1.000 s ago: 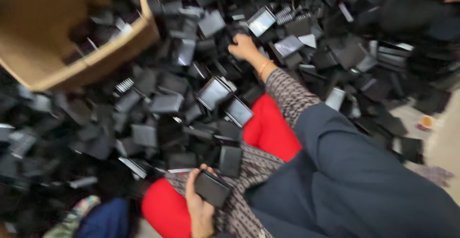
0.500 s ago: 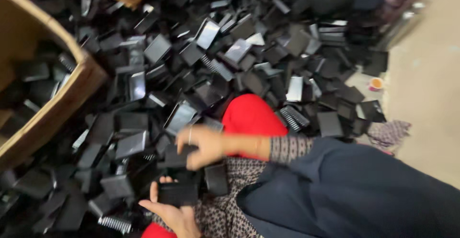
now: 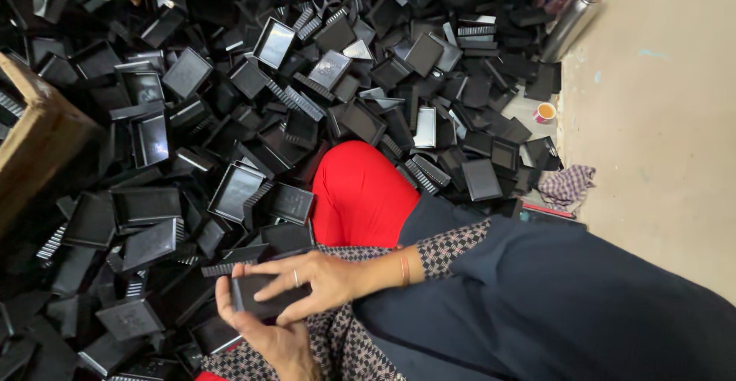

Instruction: The person sits on the floor and repeatedly picks up small black plastic trays from a large pile, opens them, and places them into a separate pile. Another person works alongside, performing similar actions.

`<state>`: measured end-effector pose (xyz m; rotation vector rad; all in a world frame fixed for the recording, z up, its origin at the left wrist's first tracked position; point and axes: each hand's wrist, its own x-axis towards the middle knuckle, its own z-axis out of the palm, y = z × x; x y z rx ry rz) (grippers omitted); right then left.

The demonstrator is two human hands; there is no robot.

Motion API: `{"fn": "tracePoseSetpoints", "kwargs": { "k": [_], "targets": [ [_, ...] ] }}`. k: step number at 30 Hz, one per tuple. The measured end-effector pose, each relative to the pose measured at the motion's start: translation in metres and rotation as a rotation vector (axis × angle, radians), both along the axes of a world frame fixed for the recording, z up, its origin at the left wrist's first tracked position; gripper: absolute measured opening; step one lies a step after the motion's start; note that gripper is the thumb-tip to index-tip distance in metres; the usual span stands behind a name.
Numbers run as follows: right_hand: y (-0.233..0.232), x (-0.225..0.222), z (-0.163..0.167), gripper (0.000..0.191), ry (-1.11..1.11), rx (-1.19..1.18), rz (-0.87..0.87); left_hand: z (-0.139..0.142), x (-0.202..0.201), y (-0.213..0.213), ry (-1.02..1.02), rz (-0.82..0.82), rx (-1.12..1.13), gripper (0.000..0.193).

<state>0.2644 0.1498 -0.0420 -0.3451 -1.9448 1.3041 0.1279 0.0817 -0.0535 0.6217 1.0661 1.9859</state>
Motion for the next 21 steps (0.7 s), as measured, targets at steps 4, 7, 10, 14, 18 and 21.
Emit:
{"fn": "tracePoseSetpoints", "kwargs": {
  "k": [4, 7, 10, 14, 18, 21],
  "targets": [
    [0.001, 0.0, -0.007, 0.056, -0.08, 0.068, 0.081, 0.004, -0.003, -0.015, 0.028, 0.03, -0.018, 0.059],
    [0.003, 0.002, -0.006, 0.057, -0.14, -0.078, 0.155, 0.004, -0.018, -0.025, -0.153, -0.001, 0.135, 0.062],
    [-0.008, 0.0, -0.006, 0.059, -0.116, -0.142, 0.166, -0.002, -0.024, -0.032, -0.375, 0.022, 0.162, 0.064],
    [-0.026, -0.012, -0.019, 0.062, -0.035, -0.258, 0.098, -0.011, -0.024, -0.034, -0.155, 0.013, 0.086, 0.065],
    [-0.008, -0.02, -0.043, 0.06, -0.08, -1.051, 0.417, -0.017, -0.037, -0.03, -0.303, -0.063, 0.124, 0.064],
    [0.014, -0.016, -0.057, 0.053, -0.044, -0.81, 0.346, -0.028, -0.049, -0.029, -0.098, -0.025, 0.005, 0.059]
  ]
}}
